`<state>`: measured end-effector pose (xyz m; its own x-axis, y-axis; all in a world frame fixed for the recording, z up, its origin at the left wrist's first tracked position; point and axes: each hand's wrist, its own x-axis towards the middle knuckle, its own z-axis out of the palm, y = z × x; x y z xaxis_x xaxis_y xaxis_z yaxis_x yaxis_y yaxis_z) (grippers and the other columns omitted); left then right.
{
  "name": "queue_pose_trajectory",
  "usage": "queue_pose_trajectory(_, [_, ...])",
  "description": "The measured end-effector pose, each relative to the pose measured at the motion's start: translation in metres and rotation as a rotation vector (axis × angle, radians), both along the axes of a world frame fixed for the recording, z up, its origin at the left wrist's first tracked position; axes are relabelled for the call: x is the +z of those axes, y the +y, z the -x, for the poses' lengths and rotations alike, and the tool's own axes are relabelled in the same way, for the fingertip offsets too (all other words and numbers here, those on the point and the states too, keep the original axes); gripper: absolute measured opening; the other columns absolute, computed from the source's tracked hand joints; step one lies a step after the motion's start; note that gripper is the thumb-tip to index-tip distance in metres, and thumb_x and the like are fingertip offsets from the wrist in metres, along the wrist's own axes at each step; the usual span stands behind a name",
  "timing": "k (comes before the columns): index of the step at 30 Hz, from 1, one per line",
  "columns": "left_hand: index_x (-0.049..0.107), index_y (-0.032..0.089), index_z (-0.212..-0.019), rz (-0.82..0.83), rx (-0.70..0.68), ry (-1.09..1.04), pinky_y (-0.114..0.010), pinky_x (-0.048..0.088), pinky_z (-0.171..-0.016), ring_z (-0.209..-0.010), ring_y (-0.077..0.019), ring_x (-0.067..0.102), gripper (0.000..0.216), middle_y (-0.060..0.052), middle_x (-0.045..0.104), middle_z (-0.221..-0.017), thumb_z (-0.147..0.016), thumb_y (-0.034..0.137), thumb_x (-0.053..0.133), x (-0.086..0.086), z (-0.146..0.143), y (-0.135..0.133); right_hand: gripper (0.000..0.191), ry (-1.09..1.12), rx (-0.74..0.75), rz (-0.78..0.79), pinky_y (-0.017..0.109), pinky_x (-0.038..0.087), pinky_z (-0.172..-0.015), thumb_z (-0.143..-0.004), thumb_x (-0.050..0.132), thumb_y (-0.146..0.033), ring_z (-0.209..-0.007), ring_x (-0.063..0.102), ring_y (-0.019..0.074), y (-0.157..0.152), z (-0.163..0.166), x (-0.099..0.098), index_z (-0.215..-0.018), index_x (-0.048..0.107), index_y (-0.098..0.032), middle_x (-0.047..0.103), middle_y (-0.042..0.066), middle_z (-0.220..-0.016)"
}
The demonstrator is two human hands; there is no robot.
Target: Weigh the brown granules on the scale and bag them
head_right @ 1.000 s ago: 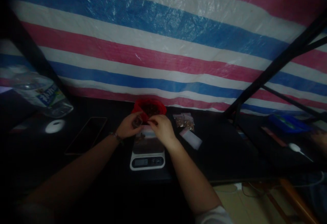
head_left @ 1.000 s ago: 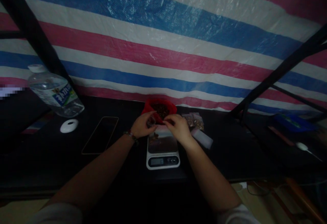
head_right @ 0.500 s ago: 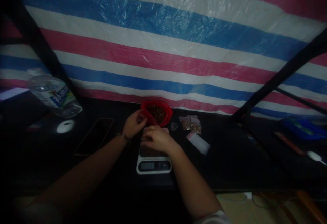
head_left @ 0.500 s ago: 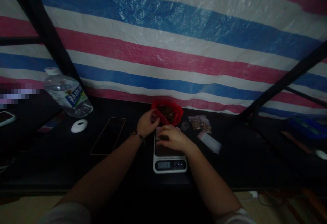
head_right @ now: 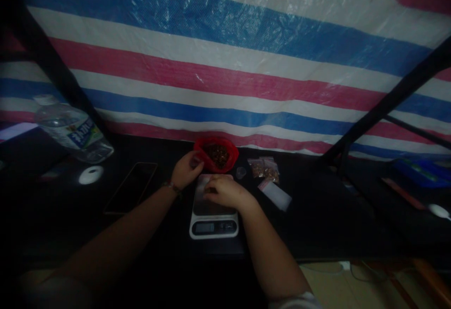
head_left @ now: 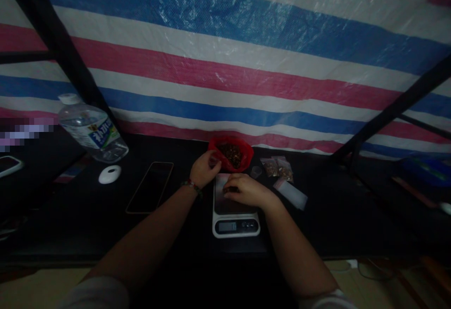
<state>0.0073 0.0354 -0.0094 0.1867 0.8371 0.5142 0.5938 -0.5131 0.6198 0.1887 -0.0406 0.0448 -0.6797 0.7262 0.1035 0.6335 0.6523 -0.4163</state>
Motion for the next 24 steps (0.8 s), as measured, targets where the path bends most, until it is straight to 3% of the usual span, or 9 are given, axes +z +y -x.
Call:
queue_pose_trajectory(5, [0.053,0.018,-0.115,0.015,0.0,0.009,-0.033,0.052,-0.079,-0.085,-0.0195,0.064,0.04,-0.007,0.066,-0.098,-0.079,0.033,0.057,0.0,0.0,0.001,0.026,-0.014,0.007,0.039,0.027,0.043,-0.08,-0.067,0.076,-0.025,-0.087,0.059,0.0165,-0.001,-0.004,-0.001,-0.091,0.07,-0.02,0.064,0.003,-0.09])
queue_pose_trajectory(10, [0.054,0.018,-0.114,0.02,-0.028,0.015,-0.032,0.051,-0.078,-0.083,-0.0188,0.064,0.039,-0.006,0.066,-0.096,-0.078,0.032,0.057,0.002,-0.001,0.001,0.013,-0.034,0.001,0.002,0.025,0.043,-0.08,-0.073,0.067,-0.013,-0.084,0.059,0.0141,0.002,-0.002,-0.008,-0.084,0.07,-0.019,0.065,0.002,-0.084])
queue_pose_trajectory(18, [0.054,0.017,-0.114,0.037,-0.134,-0.018,-0.03,0.052,-0.074,-0.08,-0.0169,0.064,0.037,-0.004,0.066,-0.092,-0.078,0.03,0.056,0.006,-0.002,-0.004,0.013,-0.08,-0.135,-0.057,0.024,0.043,-0.079,-0.076,0.061,-0.01,-0.083,0.058,0.0134,0.002,0.006,-0.01,-0.082,0.069,-0.017,0.061,0.004,-0.086])
queue_pose_trajectory(24, [0.051,0.018,-0.117,0.044,-0.225,0.017,-0.032,0.052,-0.075,-0.08,-0.0181,0.064,0.04,-0.005,0.067,-0.091,-0.078,0.028,0.056,0.007,0.0,-0.007,0.012,0.074,-0.131,-0.077,0.025,0.045,-0.077,-0.074,0.062,-0.008,-0.083,0.057,0.0141,0.006,-0.003,-0.006,-0.08,0.067,-0.016,0.059,0.004,-0.086])
